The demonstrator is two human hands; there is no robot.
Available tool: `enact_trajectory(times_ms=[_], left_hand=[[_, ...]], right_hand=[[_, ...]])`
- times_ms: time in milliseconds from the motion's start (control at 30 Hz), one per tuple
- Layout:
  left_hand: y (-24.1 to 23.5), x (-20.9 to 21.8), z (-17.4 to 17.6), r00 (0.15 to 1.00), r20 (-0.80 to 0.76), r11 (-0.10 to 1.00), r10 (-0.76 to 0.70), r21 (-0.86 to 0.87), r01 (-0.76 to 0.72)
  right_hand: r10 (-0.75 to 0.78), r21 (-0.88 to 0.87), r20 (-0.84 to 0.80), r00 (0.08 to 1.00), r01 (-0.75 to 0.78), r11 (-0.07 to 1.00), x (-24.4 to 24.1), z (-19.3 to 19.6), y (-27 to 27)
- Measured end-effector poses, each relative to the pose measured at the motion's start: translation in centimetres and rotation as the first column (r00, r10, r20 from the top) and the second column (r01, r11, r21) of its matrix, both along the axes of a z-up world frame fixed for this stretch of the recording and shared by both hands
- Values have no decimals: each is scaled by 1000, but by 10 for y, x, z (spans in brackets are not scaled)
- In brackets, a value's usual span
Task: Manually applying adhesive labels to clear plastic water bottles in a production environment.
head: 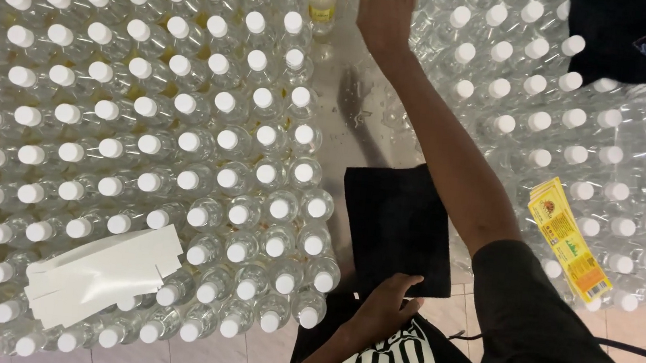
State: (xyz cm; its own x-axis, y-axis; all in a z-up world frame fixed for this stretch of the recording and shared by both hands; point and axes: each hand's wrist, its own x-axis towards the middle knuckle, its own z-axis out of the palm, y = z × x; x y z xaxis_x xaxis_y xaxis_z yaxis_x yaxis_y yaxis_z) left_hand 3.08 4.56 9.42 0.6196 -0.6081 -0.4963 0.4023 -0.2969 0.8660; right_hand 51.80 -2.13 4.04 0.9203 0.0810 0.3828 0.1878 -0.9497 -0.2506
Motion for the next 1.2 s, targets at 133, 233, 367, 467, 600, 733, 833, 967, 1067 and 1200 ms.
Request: enact_trajectory(times_ms=[133,233,367,467,600,733,833,967,1067,1200], left_hand=[[-5,-2,8,998,8,998,-55,2,55],[-6,-2,15,996,-19,996,-89,-8,89],[-9,-7,7,999,30,999,-41,16,41],[-8,-14,-43,955,292,996,48,59,-68],[1,-19,-119,803,557,853,-210,506,-128],[-8,-28,-131,672,521,637,-526,765,-95],[-12,-30,-130,572,483,506,-663,852,-132],[-8,-32,-131,569,511,533,-644,834,-145],[-6,-27,-129,630,511,602,-585,794,-85],[-1,-23,-121,650,550,662,-525,743,-94]], right_hand=[[-157,-230,49,986,164,959,-10,16,-46],[-217,-360,-80,973,175,916,-10,3,-57],[32,-133,-100,995,-45,990,-48,-10,-44],[104,159,-72,992,-91,983,-95,7,-37],[17,479,-239,971,103,872,-201,84,-39],[42,773,-207,977,137,620,-289,102,-62],[25,862,-211,977,174,476,-336,94,-80],[0,782,-369,929,310,541,-366,64,-100],[11,701,-529,849,430,568,-374,27,-106],[0,579,-609,793,445,684,-381,-16,-96]])
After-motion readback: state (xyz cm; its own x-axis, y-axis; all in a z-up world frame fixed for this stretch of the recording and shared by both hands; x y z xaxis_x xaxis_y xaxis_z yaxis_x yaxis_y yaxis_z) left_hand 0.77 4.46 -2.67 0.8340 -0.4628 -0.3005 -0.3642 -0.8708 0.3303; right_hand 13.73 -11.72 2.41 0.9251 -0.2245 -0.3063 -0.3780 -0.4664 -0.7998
